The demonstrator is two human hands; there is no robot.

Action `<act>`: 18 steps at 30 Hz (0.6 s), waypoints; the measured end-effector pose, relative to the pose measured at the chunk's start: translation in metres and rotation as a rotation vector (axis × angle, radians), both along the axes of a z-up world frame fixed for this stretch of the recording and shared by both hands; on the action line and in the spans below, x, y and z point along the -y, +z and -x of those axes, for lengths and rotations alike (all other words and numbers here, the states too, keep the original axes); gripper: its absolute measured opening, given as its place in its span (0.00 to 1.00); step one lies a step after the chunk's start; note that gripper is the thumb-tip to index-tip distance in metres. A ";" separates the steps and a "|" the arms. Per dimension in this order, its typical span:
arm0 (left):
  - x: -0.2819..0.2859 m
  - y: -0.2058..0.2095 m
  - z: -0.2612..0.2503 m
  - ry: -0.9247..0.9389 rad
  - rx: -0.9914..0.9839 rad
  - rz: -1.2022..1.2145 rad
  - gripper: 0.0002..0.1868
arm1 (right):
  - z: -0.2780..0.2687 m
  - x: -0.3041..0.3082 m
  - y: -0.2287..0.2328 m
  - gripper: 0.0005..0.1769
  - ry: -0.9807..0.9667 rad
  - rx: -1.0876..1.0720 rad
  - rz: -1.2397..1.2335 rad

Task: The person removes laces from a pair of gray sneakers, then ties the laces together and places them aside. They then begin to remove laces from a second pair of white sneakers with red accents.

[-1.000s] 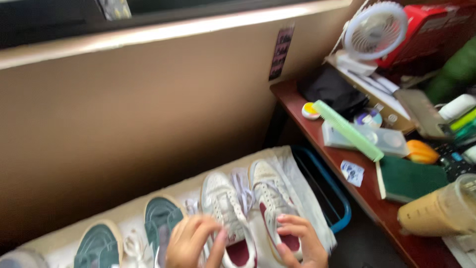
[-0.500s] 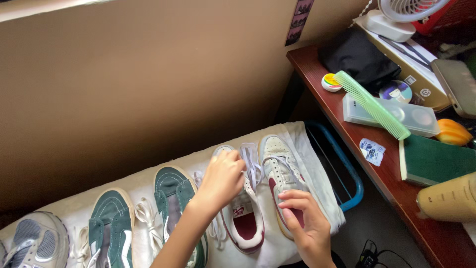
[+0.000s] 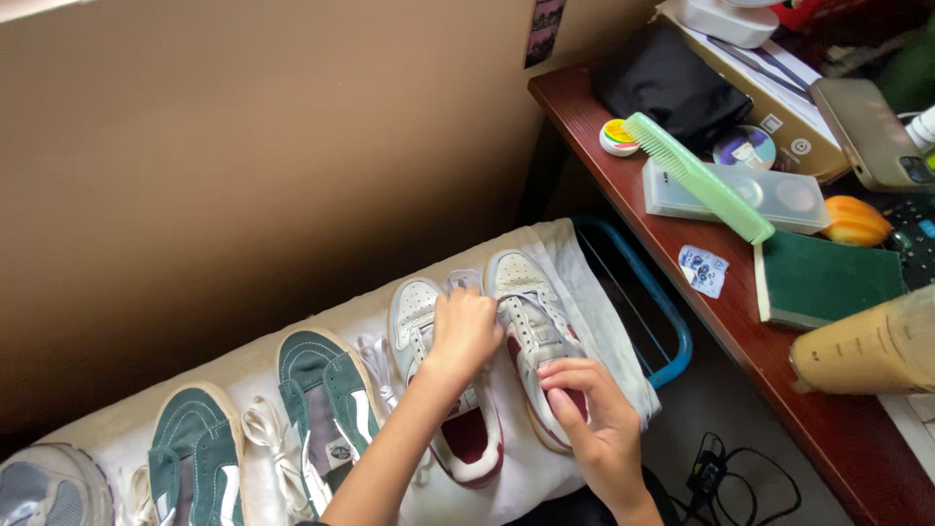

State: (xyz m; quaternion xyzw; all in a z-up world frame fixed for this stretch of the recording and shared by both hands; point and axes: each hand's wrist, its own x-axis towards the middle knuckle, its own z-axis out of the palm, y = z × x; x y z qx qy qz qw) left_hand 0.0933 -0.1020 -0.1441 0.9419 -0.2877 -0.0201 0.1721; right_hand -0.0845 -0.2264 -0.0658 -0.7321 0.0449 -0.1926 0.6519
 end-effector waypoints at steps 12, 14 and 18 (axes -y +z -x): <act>-0.006 0.073 0.012 -0.124 -0.272 0.511 0.12 | -0.043 0.031 0.032 0.24 -0.014 0.045 0.412; -0.015 0.097 0.023 -0.178 -0.416 0.649 0.14 | -0.057 0.034 0.034 0.31 0.082 0.076 0.534; -0.022 0.109 0.031 -0.190 -0.270 0.515 0.16 | -0.079 0.027 0.027 0.17 0.320 -0.132 0.579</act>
